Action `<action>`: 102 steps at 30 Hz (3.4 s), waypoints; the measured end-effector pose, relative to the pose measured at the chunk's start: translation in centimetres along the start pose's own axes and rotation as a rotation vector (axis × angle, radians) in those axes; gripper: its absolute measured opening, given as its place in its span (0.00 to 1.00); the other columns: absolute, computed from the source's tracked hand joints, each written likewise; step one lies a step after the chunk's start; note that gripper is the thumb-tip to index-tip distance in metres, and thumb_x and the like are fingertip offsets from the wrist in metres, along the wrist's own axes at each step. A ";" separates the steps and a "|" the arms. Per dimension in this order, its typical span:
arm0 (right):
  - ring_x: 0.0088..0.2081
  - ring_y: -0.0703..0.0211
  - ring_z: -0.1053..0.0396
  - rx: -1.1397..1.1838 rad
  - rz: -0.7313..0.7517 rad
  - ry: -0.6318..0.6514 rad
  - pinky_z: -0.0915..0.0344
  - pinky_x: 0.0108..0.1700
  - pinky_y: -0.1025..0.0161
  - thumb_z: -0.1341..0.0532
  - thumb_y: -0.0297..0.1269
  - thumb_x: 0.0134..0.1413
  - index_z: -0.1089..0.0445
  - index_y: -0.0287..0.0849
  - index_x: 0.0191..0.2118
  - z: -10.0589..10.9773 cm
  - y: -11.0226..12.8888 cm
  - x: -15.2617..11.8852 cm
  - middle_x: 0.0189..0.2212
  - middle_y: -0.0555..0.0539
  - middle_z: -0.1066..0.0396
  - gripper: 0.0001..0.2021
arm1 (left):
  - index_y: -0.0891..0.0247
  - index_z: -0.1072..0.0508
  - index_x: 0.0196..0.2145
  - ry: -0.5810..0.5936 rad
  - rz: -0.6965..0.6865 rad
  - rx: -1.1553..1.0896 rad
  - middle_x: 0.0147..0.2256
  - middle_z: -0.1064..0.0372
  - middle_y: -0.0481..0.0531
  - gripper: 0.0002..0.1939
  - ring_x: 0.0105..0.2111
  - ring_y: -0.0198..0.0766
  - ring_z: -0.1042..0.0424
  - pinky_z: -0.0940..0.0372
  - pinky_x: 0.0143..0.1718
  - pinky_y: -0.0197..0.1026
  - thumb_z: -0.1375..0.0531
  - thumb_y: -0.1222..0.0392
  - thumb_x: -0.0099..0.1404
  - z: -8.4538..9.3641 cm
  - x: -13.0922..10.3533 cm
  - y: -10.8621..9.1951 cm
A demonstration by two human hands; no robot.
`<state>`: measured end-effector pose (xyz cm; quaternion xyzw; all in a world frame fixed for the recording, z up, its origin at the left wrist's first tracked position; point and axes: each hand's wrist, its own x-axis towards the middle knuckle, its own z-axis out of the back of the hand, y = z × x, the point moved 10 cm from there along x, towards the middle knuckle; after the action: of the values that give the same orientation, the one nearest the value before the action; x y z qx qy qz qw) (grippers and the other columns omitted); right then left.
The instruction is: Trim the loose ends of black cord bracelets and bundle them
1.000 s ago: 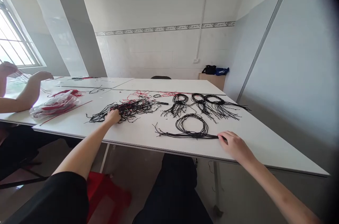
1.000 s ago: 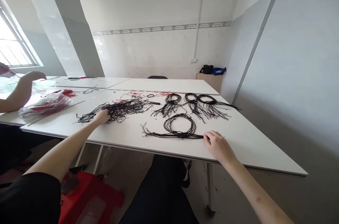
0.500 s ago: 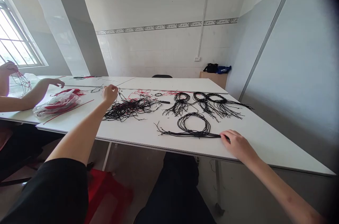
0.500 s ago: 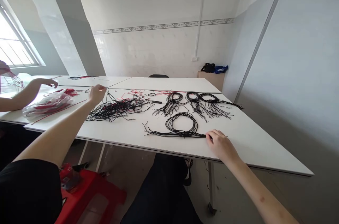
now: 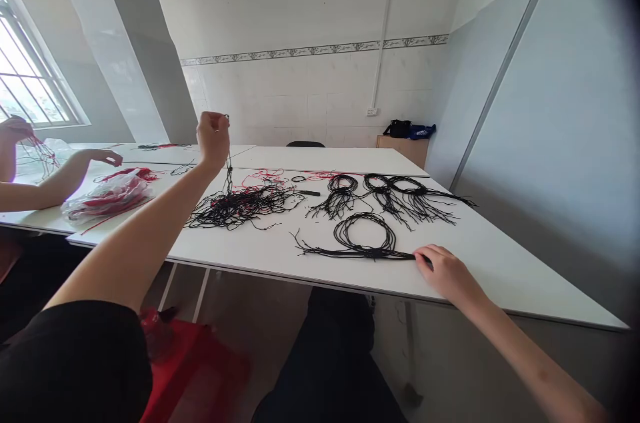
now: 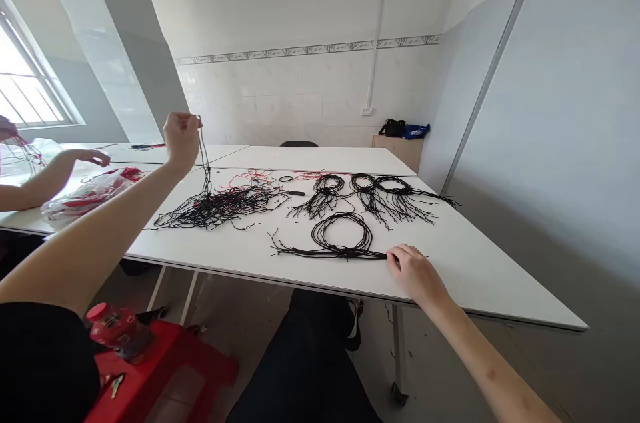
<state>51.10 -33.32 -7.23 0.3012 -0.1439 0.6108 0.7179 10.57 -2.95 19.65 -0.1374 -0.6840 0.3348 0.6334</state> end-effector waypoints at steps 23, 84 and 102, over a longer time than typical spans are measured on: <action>0.17 0.67 0.49 1.433 -0.087 0.236 0.43 0.22 0.65 0.44 0.46 0.62 0.44 0.42 0.19 8.7 18.0 3.7 0.14 0.56 0.52 0.22 | 0.63 0.30 0.27 1.384 0.016 -0.010 0.21 0.40 0.45 0.08 0.19 0.27 0.46 0.52 0.18 0.33 0.40 0.57 0.62 -7.1 -21.2 -16.5; 0.21 0.63 0.36 1.210 -0.103 -0.231 0.36 0.11 0.69 0.35 0.42 0.55 0.23 0.44 0.28 18.2 13.5 2.8 0.20 0.50 0.42 0.09 | 0.64 0.23 0.37 1.722 0.194 -0.154 0.19 0.48 0.41 0.17 0.19 0.27 0.49 0.53 0.19 0.33 0.37 0.48 0.58 -7.8 -29.9 -15.0; 0.20 0.67 0.46 0.631 0.108 0.150 0.47 0.21 0.67 0.47 0.41 0.65 0.37 0.41 0.26 13.1 20.7 -1.5 0.18 0.54 0.43 0.16 | 0.65 0.29 0.27 1.388 0.121 -0.246 0.17 0.51 0.39 0.10 0.18 0.25 0.52 0.55 0.18 0.31 0.39 0.56 0.61 -7.2 -29.0 -17.2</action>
<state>32.92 -41.01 7.38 0.4550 0.0899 0.6830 0.5642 26.19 -31.36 7.88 -0.4275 -0.1462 0.1249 0.8833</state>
